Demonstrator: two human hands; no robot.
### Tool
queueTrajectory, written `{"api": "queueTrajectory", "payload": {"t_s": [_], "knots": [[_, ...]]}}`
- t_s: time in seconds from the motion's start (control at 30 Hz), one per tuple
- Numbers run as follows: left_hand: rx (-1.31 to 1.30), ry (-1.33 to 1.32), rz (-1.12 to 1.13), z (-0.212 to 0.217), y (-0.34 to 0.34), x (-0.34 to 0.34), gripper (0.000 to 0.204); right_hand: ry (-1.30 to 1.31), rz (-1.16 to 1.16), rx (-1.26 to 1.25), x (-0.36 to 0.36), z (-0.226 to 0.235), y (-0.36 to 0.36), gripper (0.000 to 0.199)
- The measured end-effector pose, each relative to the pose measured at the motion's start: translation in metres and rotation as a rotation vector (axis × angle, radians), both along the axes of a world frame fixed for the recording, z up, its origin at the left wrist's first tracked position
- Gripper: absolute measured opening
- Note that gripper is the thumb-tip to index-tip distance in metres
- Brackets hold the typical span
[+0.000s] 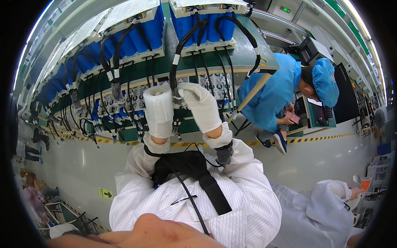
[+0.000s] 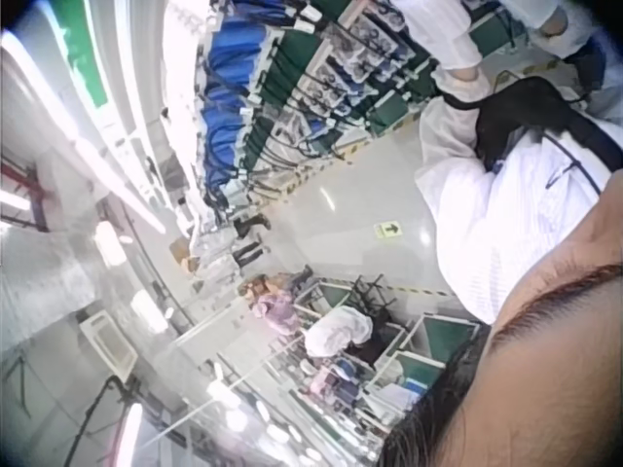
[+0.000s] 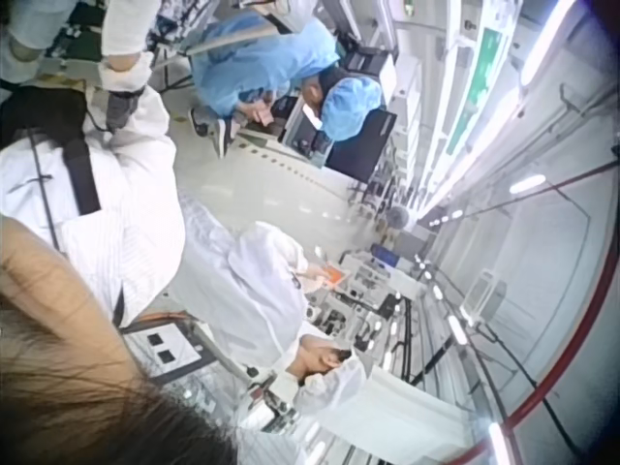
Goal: Applying white adhesive tape to secure electrical cable connectors on an industrial mounting rack.
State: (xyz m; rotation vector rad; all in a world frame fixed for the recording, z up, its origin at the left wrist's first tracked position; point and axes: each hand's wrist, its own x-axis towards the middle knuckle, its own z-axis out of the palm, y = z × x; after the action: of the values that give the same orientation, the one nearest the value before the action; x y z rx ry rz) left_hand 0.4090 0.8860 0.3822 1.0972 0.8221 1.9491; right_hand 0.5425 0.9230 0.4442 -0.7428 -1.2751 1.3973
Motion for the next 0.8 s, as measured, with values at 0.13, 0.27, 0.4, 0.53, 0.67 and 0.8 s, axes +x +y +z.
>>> {"api": "queueTrajectory", "payload": {"t_s": [0.13, 0.27, 0.4, 0.53, 0.67, 0.8], "knots": [[0.014, -0.335, -0.103, 0.014, -0.006, -0.001, 0.029, -0.063, 0.16, -0.088, 0.006, 0.026, -0.005, 0.024], [0.008, 0.149, 0.228, 0.026, -0.004, -0.002, 0.03, -0.261, 0.174, -0.031, 0.004, 0.033, 0.006, 0.025], [-0.004, -0.057, 0.034, 0.03, 0.002, -0.015, 0.03, -0.124, 0.398, -0.024, 0.006, 0.025, 0.018, 0.023], [-0.212, -0.347, -0.29, 0.024, 0.029, -0.013, 0.022, 0.092, 0.303, 0.229, -0.012, 0.013, 0.025, 0.029], [-0.434, 0.145, -0.435, 0.021, 0.027, 0.009, 0.032, 0.04, 0.232, 0.405, -0.012, 0.01, 0.028, 0.019], [-0.379, 0.195, -0.565, 0.003, 0.016, 0.013, 0.034, 0.03, 0.101, 0.346, -0.015, 0.016, 0.014, 0.014]]}}
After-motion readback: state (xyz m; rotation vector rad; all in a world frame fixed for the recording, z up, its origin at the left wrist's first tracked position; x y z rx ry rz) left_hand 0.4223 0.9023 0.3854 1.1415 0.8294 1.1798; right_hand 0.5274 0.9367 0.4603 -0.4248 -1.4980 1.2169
